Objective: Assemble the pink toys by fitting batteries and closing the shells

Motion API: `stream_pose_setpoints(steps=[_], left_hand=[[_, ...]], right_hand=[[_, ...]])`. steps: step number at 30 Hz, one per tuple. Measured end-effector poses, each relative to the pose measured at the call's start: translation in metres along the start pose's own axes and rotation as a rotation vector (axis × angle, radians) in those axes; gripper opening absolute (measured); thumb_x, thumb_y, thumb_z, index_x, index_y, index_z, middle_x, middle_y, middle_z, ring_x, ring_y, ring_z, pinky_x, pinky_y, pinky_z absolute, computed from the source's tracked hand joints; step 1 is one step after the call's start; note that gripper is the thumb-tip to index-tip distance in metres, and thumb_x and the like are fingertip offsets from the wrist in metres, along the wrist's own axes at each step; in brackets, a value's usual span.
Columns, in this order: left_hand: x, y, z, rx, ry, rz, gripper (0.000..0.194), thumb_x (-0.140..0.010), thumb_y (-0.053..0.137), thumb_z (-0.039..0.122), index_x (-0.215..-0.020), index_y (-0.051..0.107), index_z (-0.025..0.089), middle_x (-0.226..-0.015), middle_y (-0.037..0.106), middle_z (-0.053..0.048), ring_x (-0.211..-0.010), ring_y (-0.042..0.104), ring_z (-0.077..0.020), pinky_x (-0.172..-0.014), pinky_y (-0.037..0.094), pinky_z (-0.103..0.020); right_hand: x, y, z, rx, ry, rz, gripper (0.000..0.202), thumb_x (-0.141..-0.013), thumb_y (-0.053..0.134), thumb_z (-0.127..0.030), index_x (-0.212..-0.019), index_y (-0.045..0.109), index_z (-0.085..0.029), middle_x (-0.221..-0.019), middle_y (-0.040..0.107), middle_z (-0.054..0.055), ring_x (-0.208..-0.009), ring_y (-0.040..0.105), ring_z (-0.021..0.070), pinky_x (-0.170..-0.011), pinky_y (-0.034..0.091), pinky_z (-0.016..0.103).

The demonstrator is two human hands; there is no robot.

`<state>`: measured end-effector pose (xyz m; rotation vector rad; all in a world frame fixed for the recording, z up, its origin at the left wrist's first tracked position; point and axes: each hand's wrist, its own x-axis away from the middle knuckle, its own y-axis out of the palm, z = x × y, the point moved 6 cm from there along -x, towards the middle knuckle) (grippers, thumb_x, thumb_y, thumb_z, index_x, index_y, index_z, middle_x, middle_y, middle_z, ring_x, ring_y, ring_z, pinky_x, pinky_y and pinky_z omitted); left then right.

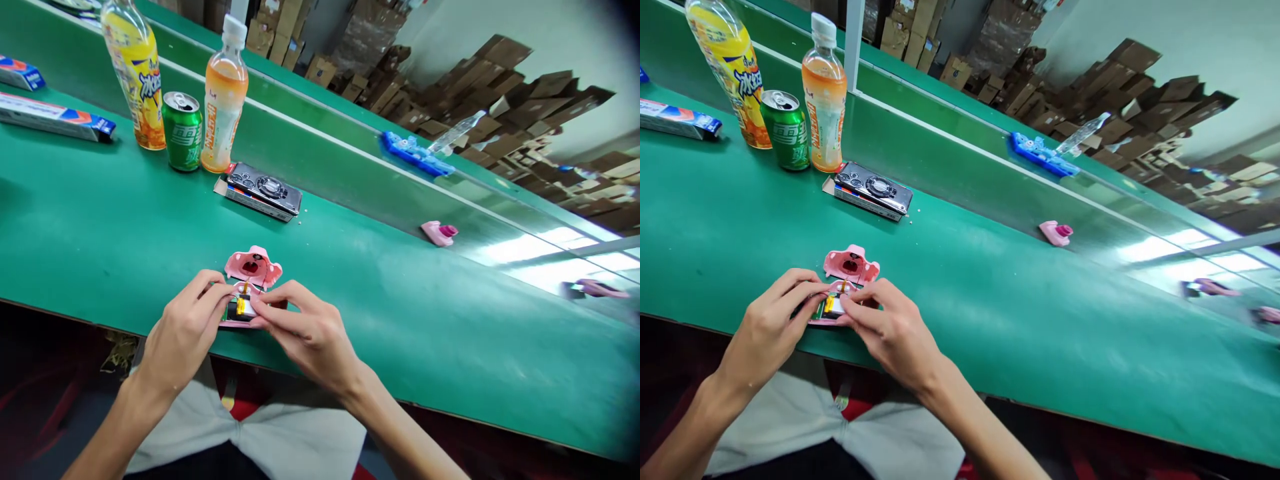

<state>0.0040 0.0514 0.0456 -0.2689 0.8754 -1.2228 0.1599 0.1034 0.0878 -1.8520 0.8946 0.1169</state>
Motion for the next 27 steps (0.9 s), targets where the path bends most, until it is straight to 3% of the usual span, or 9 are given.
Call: stream_pose_setpoints(steps=[5,13,16,19,23,25,27], left_hand=[[0.000,-0.001,0.001,0.040,0.038,0.022,0.013,-0.103,0.052,0.014,-0.107,0.064,0.018,-0.110,0.066,-0.004,-0.100,0.067,-0.0154,-0.093,0.050,-0.025],[0.003,0.002,0.001,-0.002,0.049,0.010,0.013,-0.104,0.049,0.013,-0.106,0.061,0.018,-0.111,0.066,-0.006,-0.099,0.067,-0.0166,-0.090,0.050,-0.028],[0.005,0.002,0.000,-0.008,0.073,-0.040,0.013,-0.105,0.048,0.015,-0.110,0.060,0.019,-0.124,0.065,-0.008,-0.110,0.065,-0.0198,-0.097,0.050,-0.033],[0.007,0.002,0.001,0.003,0.159,-0.155,0.021,-0.104,0.053,0.022,-0.125,0.056,0.018,-0.134,0.064,-0.010,-0.117,0.060,-0.0225,-0.099,0.051,-0.036],[0.008,0.003,0.001,-0.050,0.271,-0.232,0.029,-0.104,0.054,0.022,-0.132,0.052,0.015,-0.136,0.062,-0.011,-0.122,0.055,-0.0237,-0.101,0.049,-0.036],[0.008,0.003,0.000,-0.067,0.302,-0.242,0.026,-0.104,0.053,0.019,-0.130,0.054,0.014,-0.134,0.062,-0.011,-0.124,0.054,-0.0239,-0.104,0.047,-0.037],[0.008,0.003,0.001,-0.075,0.340,-0.230,0.027,-0.103,0.056,0.019,-0.129,0.054,0.014,-0.133,0.063,-0.012,-0.123,0.055,-0.0244,-0.104,0.047,-0.037]], right_hand=[[0.007,0.011,0.001,0.090,0.007,-0.048,0.015,-0.103,0.059,-0.019,-0.105,0.074,-0.019,-0.099,0.073,0.007,-0.088,0.068,0.0164,-0.076,0.060,0.029],[0.001,0.021,-0.004,0.174,-0.022,-0.143,0.018,-0.105,0.053,-0.017,-0.104,0.071,-0.015,-0.094,0.070,0.008,-0.083,0.061,0.0171,-0.076,0.056,0.030],[-0.002,0.022,-0.007,0.241,-0.002,-0.206,0.023,-0.106,0.049,-0.015,-0.101,0.072,-0.013,-0.094,0.068,0.009,-0.084,0.058,0.0181,-0.077,0.056,0.032],[0.000,0.021,-0.009,0.308,-0.007,-0.240,0.023,-0.106,0.049,-0.016,-0.110,0.071,-0.010,-0.096,0.067,0.011,-0.086,0.058,0.0199,-0.078,0.057,0.034],[0.015,0.022,-0.016,0.383,-0.126,-0.154,0.026,-0.106,0.054,-0.023,-0.122,0.070,-0.008,-0.120,0.071,0.014,-0.112,0.059,0.0239,-0.094,0.056,0.037],[0.025,0.024,-0.017,0.405,-0.169,-0.076,0.025,-0.105,0.054,-0.016,-0.123,0.071,-0.013,-0.128,0.073,0.006,-0.125,0.055,0.0246,-0.099,0.053,0.038],[0.031,0.025,-0.015,0.406,-0.149,0.000,0.026,-0.105,0.053,-0.013,-0.120,0.073,-0.018,-0.125,0.075,-0.001,-0.124,0.055,0.0238,-0.094,0.053,0.037]])
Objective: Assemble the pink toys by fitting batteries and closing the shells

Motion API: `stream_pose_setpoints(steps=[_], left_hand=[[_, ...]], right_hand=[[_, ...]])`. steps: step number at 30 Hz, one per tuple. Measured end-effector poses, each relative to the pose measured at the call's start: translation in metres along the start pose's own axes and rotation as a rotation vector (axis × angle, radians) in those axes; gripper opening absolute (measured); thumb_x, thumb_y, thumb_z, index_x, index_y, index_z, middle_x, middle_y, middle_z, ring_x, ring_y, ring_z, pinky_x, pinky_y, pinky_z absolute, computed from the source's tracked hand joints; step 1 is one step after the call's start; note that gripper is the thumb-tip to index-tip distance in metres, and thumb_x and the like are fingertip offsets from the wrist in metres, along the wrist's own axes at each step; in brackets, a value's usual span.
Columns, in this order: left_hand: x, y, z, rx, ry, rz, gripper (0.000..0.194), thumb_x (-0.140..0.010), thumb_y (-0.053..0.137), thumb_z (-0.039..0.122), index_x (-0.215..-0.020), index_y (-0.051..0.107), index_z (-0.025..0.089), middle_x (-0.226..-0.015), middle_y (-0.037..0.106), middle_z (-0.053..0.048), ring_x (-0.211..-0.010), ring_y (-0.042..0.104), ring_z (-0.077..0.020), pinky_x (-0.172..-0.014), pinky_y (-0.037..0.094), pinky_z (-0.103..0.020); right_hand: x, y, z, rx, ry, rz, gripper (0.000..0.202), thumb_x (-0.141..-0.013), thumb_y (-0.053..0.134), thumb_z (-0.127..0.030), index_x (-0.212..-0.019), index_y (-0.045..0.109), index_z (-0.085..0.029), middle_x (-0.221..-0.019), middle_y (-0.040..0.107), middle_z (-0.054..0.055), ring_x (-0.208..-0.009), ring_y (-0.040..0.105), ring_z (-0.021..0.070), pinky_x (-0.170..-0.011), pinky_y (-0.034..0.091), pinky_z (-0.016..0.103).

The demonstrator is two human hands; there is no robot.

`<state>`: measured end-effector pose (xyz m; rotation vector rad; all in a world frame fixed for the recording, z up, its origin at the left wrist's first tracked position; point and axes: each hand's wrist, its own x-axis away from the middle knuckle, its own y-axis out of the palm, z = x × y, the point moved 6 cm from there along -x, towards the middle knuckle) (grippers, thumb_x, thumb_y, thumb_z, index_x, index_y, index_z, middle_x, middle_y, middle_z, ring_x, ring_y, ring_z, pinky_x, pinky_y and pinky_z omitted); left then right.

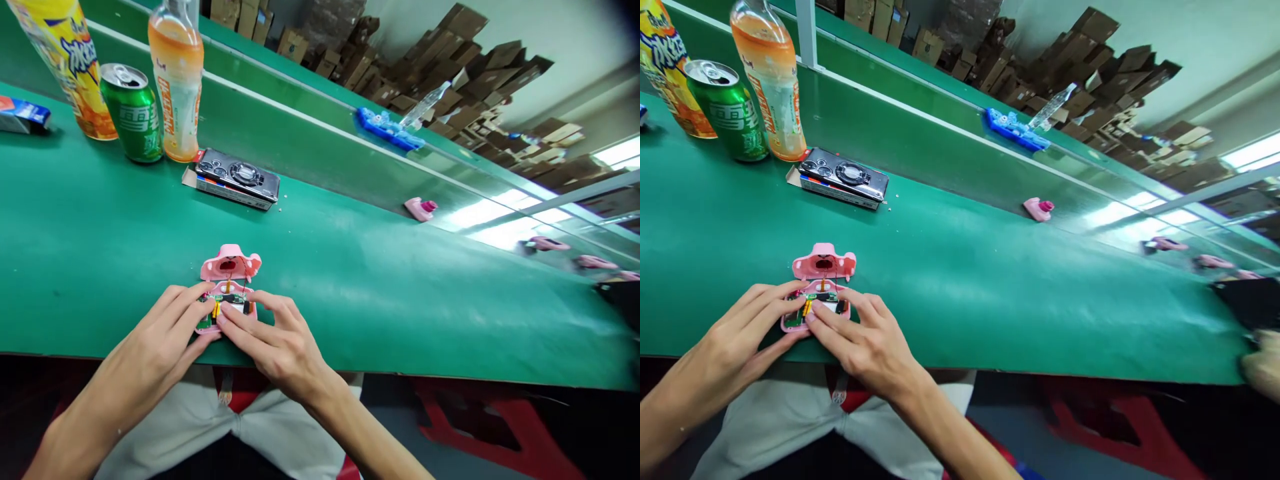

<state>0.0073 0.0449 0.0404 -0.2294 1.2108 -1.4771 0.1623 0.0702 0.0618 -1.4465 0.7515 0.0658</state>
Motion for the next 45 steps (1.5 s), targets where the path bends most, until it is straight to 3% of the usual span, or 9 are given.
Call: stream_pose_setpoints(steps=[10,15,18,23,28,33,37,41,45], left_hand=[[0.001,0.000,0.008,-0.088,0.084,0.074,0.025,-0.104,0.053,0.020,-0.127,0.057,0.012,-0.135,0.064,-0.015,-0.119,0.058,-0.0266,-0.099,0.050,-0.039],[0.004,0.004,0.009,-0.107,0.052,0.108,0.019,-0.102,0.055,0.017,-0.121,0.059,0.013,-0.136,0.063,-0.015,-0.110,0.059,-0.0247,-0.092,0.052,-0.039],[0.003,0.002,0.006,-0.076,-0.005,0.120,0.013,-0.102,0.057,0.020,-0.114,0.059,0.017,-0.134,0.062,-0.012,-0.112,0.057,-0.0253,-0.092,0.052,-0.040],[0.001,0.001,0.000,-0.075,-0.068,0.113,0.010,-0.102,0.058,0.031,-0.107,0.058,0.022,-0.128,0.061,-0.011,-0.115,0.056,-0.0279,-0.093,0.052,-0.044],[0.003,0.003,-0.004,-0.063,-0.081,0.145,0.013,-0.101,0.058,0.037,-0.105,0.059,0.024,-0.128,0.061,-0.010,-0.117,0.060,-0.0285,-0.094,0.053,-0.045],[0.009,-0.005,-0.017,0.205,-0.288,0.218,0.026,-0.094,0.069,0.045,-0.106,0.058,0.025,-0.128,0.063,-0.007,-0.116,0.065,-0.0245,-0.097,0.055,-0.038],[0.006,-0.016,-0.029,0.578,-0.426,0.397,0.049,-0.089,0.071,0.055,-0.123,0.057,0.023,-0.131,0.061,-0.009,-0.115,0.067,-0.0220,-0.094,0.058,-0.030],[-0.015,-0.022,-0.025,0.854,-0.448,0.562,0.063,-0.096,0.051,0.069,-0.136,0.058,0.022,-0.143,0.060,-0.012,-0.129,0.061,-0.0241,-0.101,0.055,-0.029],[-0.044,-0.019,-0.013,1.053,-0.426,0.596,0.065,-0.097,0.046,0.071,-0.134,0.061,0.019,-0.137,0.065,-0.014,-0.123,0.067,-0.0263,-0.099,0.058,-0.035]], right_hand=[[0.015,-0.005,-0.003,0.060,0.177,0.202,0.014,-0.098,0.067,-0.016,-0.106,0.078,-0.020,-0.110,0.080,-0.002,-0.098,0.059,0.0217,-0.082,0.051,0.035],[-0.005,-0.027,0.026,0.049,0.255,0.256,0.023,-0.098,0.069,-0.040,-0.088,0.080,-0.022,-0.080,0.079,0.003,-0.082,0.062,0.0207,-0.081,0.048,0.035],[-0.063,-0.022,0.080,-0.020,0.550,-0.102,0.050,-0.106,0.049,-0.050,-0.082,0.079,-0.018,-0.071,0.072,0.005,-0.067,0.057,0.0164,-0.067,0.042,0.031],[-0.132,0.036,0.108,-0.220,0.607,-1.192,0.070,-0.099,0.043,-0.073,-0.071,0.070,-0.014,-0.061,0.055,0.001,-0.051,0.040,0.0109,-0.057,0.032,0.028],[-0.147,0.053,0.088,-0.198,0.612,-1.402,0.059,-0.093,0.062,-0.067,-0.077,0.073,-0.012,-0.062,0.054,-0.001,-0.049,0.027,0.0086,-0.053,0.023,0.028],[-0.145,0.011,0.078,-0.172,0.458,-1.285,0.048,-0.090,0.073,-0.056,-0.095,0.077,-0.009,-0.076,0.065,0.002,-0.062,0.047,0.0118,-0.060,0.034,0.026],[-0.150,-0.041,0.060,-0.319,0.131,-0.933,0.018,-0.089,0.077,-0.024,-0.103,0.079,-0.012,-0.084,0.071,-0.001,-0.073,0.055,0.0118,-0.066,0.040,0.023],[-0.146,-0.083,0.046,-0.468,0.015,-0.590,0.022,-0.083,0.079,-0.012,-0.104,0.081,-0.019,-0.090,0.075,-0.003,-0.076,0.059,0.0111,-0.067,0.042,0.022],[-0.143,-0.101,0.037,-0.493,-0.017,-0.553,0.026,-0.079,0.079,-0.003,-0.096,0.082,-0.021,-0.083,0.075,-0.005,-0.072,0.059,0.0104,-0.065,0.042,0.022]])
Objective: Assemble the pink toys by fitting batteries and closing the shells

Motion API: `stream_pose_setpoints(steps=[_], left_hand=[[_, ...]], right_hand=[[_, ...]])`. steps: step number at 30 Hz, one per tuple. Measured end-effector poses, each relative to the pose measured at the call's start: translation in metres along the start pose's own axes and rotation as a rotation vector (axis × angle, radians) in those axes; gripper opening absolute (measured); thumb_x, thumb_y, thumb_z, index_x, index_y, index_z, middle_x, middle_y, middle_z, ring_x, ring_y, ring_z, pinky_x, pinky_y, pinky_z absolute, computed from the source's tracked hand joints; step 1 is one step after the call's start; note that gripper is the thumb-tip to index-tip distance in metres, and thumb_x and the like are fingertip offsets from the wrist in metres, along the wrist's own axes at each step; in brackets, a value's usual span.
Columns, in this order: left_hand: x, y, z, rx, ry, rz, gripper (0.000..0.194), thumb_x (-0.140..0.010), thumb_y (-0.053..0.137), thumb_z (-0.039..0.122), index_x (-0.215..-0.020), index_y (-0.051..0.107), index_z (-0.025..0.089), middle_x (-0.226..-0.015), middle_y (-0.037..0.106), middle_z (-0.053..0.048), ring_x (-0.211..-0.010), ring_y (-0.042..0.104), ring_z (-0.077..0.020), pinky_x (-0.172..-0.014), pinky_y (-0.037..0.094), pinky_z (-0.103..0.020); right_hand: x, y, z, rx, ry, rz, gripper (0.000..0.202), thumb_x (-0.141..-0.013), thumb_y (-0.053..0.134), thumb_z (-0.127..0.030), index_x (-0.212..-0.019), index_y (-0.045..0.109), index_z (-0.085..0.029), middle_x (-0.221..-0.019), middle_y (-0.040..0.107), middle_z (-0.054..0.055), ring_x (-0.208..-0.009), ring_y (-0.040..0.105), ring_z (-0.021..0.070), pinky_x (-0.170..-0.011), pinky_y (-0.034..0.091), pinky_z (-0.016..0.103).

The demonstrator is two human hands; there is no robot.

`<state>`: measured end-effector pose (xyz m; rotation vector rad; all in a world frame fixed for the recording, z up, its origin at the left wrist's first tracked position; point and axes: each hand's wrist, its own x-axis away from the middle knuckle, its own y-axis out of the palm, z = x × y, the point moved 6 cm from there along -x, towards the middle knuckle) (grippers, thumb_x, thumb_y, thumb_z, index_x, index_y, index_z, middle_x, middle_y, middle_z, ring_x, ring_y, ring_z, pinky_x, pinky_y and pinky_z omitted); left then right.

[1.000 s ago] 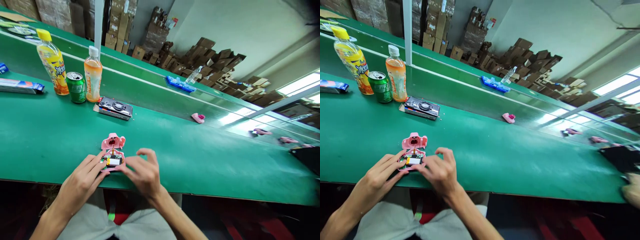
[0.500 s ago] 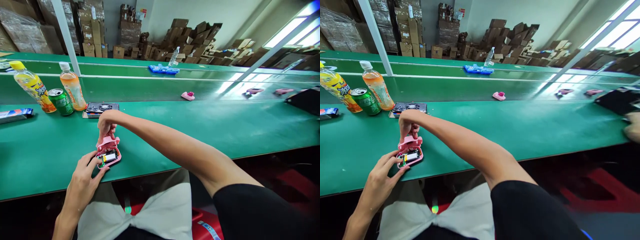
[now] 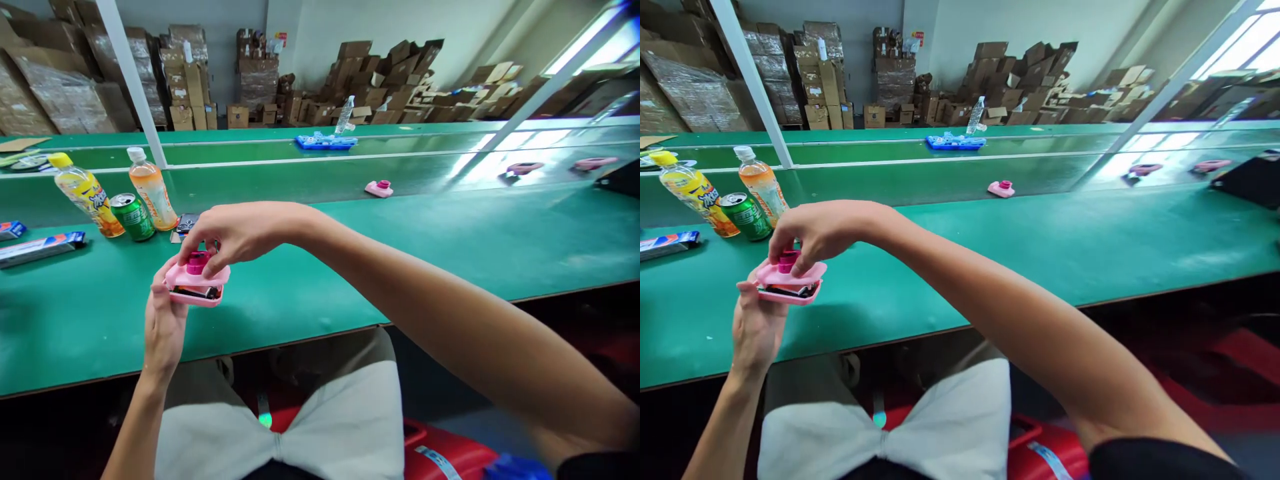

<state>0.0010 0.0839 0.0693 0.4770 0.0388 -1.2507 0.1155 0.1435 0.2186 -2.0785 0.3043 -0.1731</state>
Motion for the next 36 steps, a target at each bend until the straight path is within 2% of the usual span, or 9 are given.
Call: stream_pose_setpoints(steps=[5,13,15,17,19,21,25,31,36], left_hand=[[-0.010,0.017,0.004,0.035,0.014,-0.050,0.064,-0.095,0.052,0.070,-0.131,0.063,0.018,-0.134,0.067,-0.016,-0.119,0.069,-0.0271,-0.102,0.058,-0.040],[-0.016,0.026,0.008,0.074,0.068,-0.077,0.062,-0.096,0.050,0.068,-0.126,0.066,0.016,-0.126,0.072,-0.015,-0.121,0.068,-0.0282,-0.100,0.059,-0.041],[-0.019,0.024,0.010,0.101,0.092,-0.030,0.056,-0.098,0.052,0.064,-0.123,0.067,0.016,-0.124,0.072,-0.015,-0.122,0.068,-0.0283,-0.101,0.058,-0.042],[-0.022,0.020,0.012,0.126,0.114,0.044,0.051,-0.101,0.051,0.060,-0.122,0.067,0.016,-0.125,0.071,-0.015,-0.118,0.069,-0.0276,-0.101,0.058,-0.043],[-0.025,0.018,0.014,0.125,0.124,0.109,0.050,-0.102,0.049,0.058,-0.122,0.067,0.016,-0.126,0.071,-0.015,-0.113,0.071,-0.0260,-0.099,0.058,-0.042],[-0.027,0.018,0.015,0.104,0.136,0.147,0.051,-0.102,0.049,0.059,-0.122,0.066,0.015,-0.124,0.071,-0.015,-0.110,0.071,-0.0246,-0.099,0.058,-0.040],[-0.026,0.024,0.016,0.075,0.182,0.150,0.046,-0.100,0.054,0.058,-0.118,0.065,0.017,-0.121,0.071,-0.012,-0.113,0.070,-0.0253,-0.101,0.057,-0.040],[-0.025,0.036,0.013,0.048,0.169,0.147,0.042,-0.102,0.050,0.057,-0.120,0.059,0.020,-0.121,0.070,-0.009,-0.100,0.073,-0.0208,-0.090,0.062,-0.037],[-0.027,0.042,0.012,0.108,0.185,0.183,0.038,-0.101,0.054,0.053,-0.120,0.057,0.020,-0.116,0.070,-0.008,-0.101,0.072,-0.0198,-0.091,0.060,-0.035]], right_hand=[[0.002,-0.010,-0.001,-0.096,0.009,-0.016,0.031,-0.075,0.077,0.005,-0.089,0.083,-0.022,-0.082,0.076,-0.007,-0.075,0.063,0.0103,-0.069,0.045,0.022],[-0.007,-0.009,0.013,-0.128,0.043,-0.054,0.019,-0.079,0.078,-0.008,-0.093,0.080,-0.020,-0.085,0.075,-0.005,-0.080,0.064,0.0134,-0.069,0.048,0.024],[-0.007,-0.010,0.014,-0.060,0.082,0.099,0.014,-0.082,0.078,-0.015,-0.096,0.079,-0.020,-0.086,0.075,-0.003,-0.079,0.064,0.0142,-0.069,0.048,0.025],[0.001,-0.009,0.010,0.086,0.138,0.387,0.009,-0.092,0.072,-0.025,-0.089,0.078,-0.018,-0.084,0.073,0.001,-0.078,0.063,0.0148,-0.070,0.046,0.027],[0.016,0.004,0.004,0.261,0.190,0.626,0.035,-0.100,0.061,-0.039,-0.080,0.076,-0.016,-0.079,0.069,0.004,-0.076,0.060,0.0157,-0.069,0.042,0.029],[0.029,0.027,0.002,0.390,0.247,0.749,0.051,-0.101,0.056,-0.056,-0.079,0.076,-0.014,-0.077,0.067,0.005,-0.075,0.059,0.0169,-0.066,0.037,0.030],[0.038,0.059,0.016,0.433,0.415,0.861,0.061,-0.091,0.060,-0.073,-0.089,0.075,-0.014,-0.087,0.069,0.008,-0.085,0.060,0.0194,-0.061,0.034,0.029],[0.036,0.062,0.030,0.242,0.567,0.924,0.052,-0.091,0.067,-0.065,-0.091,0.075,-0.014,-0.096,0.069,0.008,-0.093,0.061,0.0202,-0.069,0.044,0.028],[0.034,0.070,0.042,-0.092,0.391,0.959,0.035,-0.095,0.070,-0.051,-0.099,0.076,-0.017,-0.097,0.066,0.004,-0.092,0.062,0.0149,-0.080,0.051,0.026]])
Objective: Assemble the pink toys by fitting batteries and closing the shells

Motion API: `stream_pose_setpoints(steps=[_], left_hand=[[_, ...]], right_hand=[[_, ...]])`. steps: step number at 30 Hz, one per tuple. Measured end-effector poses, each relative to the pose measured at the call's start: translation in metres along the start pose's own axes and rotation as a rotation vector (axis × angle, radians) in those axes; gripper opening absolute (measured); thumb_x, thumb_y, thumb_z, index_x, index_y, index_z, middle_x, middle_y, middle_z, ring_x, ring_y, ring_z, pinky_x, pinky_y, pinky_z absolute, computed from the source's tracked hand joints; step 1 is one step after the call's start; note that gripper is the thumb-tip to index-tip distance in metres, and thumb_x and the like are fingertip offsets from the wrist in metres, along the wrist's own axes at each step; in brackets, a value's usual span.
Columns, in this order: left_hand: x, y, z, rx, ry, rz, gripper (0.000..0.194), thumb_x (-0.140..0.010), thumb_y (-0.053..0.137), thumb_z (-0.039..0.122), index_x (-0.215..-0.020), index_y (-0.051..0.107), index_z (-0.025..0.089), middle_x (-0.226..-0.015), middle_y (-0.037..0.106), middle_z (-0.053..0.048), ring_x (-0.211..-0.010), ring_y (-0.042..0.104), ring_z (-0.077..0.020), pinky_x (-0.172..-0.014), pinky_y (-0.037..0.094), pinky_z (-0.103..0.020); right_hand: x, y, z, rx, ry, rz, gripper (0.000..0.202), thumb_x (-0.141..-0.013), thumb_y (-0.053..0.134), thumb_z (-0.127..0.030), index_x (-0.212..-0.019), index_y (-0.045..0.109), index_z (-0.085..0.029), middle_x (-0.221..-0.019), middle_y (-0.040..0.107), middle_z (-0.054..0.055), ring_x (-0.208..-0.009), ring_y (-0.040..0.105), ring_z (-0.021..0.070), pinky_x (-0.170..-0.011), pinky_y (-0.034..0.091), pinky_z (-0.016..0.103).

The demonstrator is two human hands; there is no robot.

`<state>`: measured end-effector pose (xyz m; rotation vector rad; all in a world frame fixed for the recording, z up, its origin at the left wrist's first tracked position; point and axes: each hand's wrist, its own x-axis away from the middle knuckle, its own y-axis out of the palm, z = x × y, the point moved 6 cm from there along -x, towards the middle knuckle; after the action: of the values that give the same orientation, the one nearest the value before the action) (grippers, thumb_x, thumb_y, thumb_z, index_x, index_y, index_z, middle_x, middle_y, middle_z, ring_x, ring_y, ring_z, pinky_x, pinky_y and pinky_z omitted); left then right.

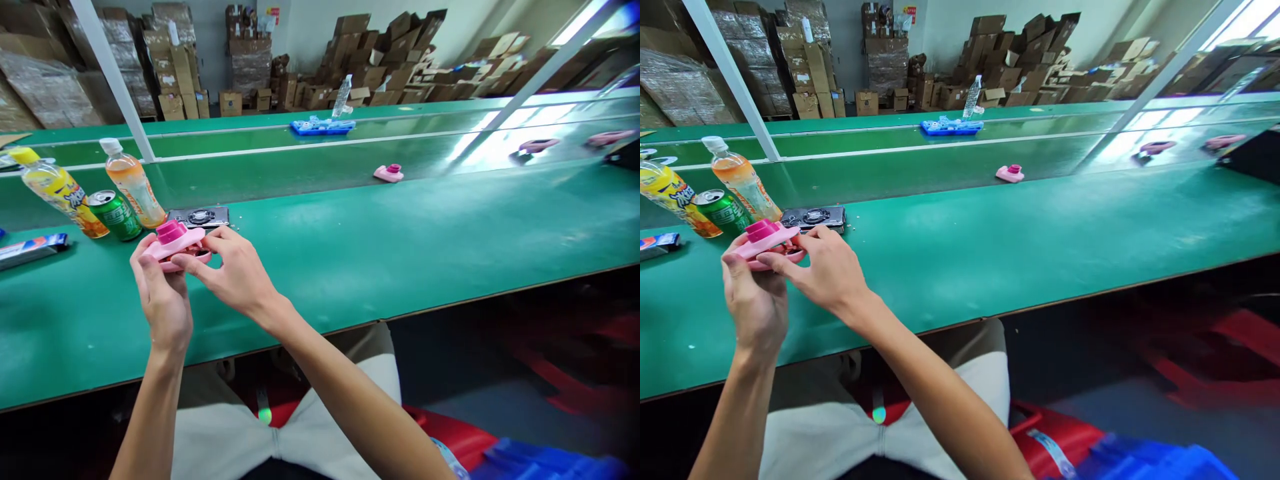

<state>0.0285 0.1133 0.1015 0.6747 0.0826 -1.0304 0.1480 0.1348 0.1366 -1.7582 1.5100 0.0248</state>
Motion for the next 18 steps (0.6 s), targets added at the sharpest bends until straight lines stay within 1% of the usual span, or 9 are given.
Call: stream_pose_setpoints(steps=[2,5,7,8,10,12,15,16,18], left_hand=[[0.001,0.002,-0.002,0.000,-0.008,0.005,0.038,-0.101,0.054,0.054,-0.118,0.058,0.020,-0.117,0.070,-0.008,-0.101,0.071,-0.0202,-0.089,0.060,-0.034],[0.002,0.007,-0.006,-0.004,-0.023,-0.004,0.039,-0.102,0.050,0.057,-0.115,0.058,0.021,-0.119,0.069,-0.009,-0.103,0.071,-0.0187,-0.090,0.058,-0.031],[0.004,0.012,-0.010,-0.015,-0.037,-0.015,0.044,-0.102,0.046,0.061,-0.117,0.057,0.021,-0.121,0.068,-0.009,-0.106,0.070,-0.0183,-0.092,0.057,-0.029],[0.005,0.014,-0.011,-0.025,-0.037,-0.022,0.045,-0.101,0.048,0.062,-0.119,0.056,0.021,-0.121,0.068,-0.009,-0.108,0.070,-0.0182,-0.093,0.057,-0.029],[0.006,0.017,-0.013,-0.045,-0.038,-0.033,0.047,-0.098,0.055,0.062,-0.123,0.053,0.022,-0.123,0.068,-0.009,-0.109,0.070,-0.0178,-0.093,0.056,-0.028],[0.005,0.017,-0.016,-0.049,-0.049,-0.024,0.045,-0.097,0.061,0.057,-0.123,0.052,0.022,-0.128,0.066,-0.009,-0.111,0.069,-0.0185,-0.093,0.056,-0.028],[0.003,0.014,-0.022,-0.051,-0.091,-0.026,0.031,-0.100,0.058,0.048,-0.119,0.054,0.025,-0.135,0.064,-0.007,-0.122,0.066,-0.0231,-0.096,0.058,-0.034],[0.001,0.012,-0.024,-0.057,-0.094,-0.038,0.027,-0.100,0.056,0.046,-0.118,0.055,0.026,-0.135,0.065,-0.006,-0.125,0.065,-0.0253,-0.097,0.059,-0.038],[-0.001,0.009,-0.026,-0.075,-0.072,-0.073,0.022,-0.100,0.052,0.044,-0.115,0.056,0.029,-0.133,0.067,-0.004,-0.128,0.063,-0.0296,-0.098,0.061,-0.046]], right_hand=[[0.002,0.001,0.005,-0.114,-0.065,0.052,0.028,-0.094,0.073,-0.042,-0.105,0.075,-0.016,-0.106,0.065,0.006,-0.100,0.063,0.0138,-0.087,0.053,0.025],[0.008,0.000,0.015,-0.146,-0.095,0.158,0.021,-0.094,0.074,-0.033,-0.104,0.073,-0.014,-0.112,0.062,0.007,-0.102,0.062,0.0139,-0.091,0.056,0.027],[0.011,-0.003,0.018,-0.128,-0.096,0.198,0.019,-0.096,0.071,-0.032,-0.100,0.072,-0.013,-0.112,0.060,0.008,-0.099,0.063,0.0144,-0.091,0.058,0.028],[0.013,-0.004,0.019,-0.121,-0.102,0.209,0.019,-0.096,0.070,-0.032,-0.099,0.072,-0.013,-0.113,0.059,0.008,-0.097,0.063,0.0148,-0.091,0.059,0.028],[0.016,-0.008,0.018,-0.110,-0.121,0.229,0.019,-0.098,0.068,-0.031,-0.101,0.073,-0.013,-0.117,0.057,0.009,-0.095,0.064,0.0147,-0.093,0.059,0.029],[0.018,-0.013,0.018,-0.109,-0.132,0.259,0.020,-0.097,0.069,-0.031,-0.102,0.073,-0.012,-0.121,0.056,0.010,-0.090,0.066,0.0137,-0.097,0.058,0.030],[0.020,-0.014,0.023,-0.149,-0.109,0.265,0.017,-0.092,0.075,-0.028,-0.098,0.074,-0.012,-0.122,0.057,0.010,-0.085,0.069,0.0128,-0.094,0.061,0.031],[0.021,-0.012,0.025,-0.157,-0.099,0.257,0.015,-0.090,0.078,-0.026,-0.096,0.075,-0.013,-0.122,0.058,0.010,-0.088,0.070,0.0137,-0.094,0.062,0.031],[0.023,-0.009,0.028,-0.165,-0.112,0.253,0.013,-0.086,0.082,-0.024,-0.093,0.074,-0.016,-0.123,0.062,0.009,-0.101,0.071,0.0161,-0.099,0.061,0.031]])
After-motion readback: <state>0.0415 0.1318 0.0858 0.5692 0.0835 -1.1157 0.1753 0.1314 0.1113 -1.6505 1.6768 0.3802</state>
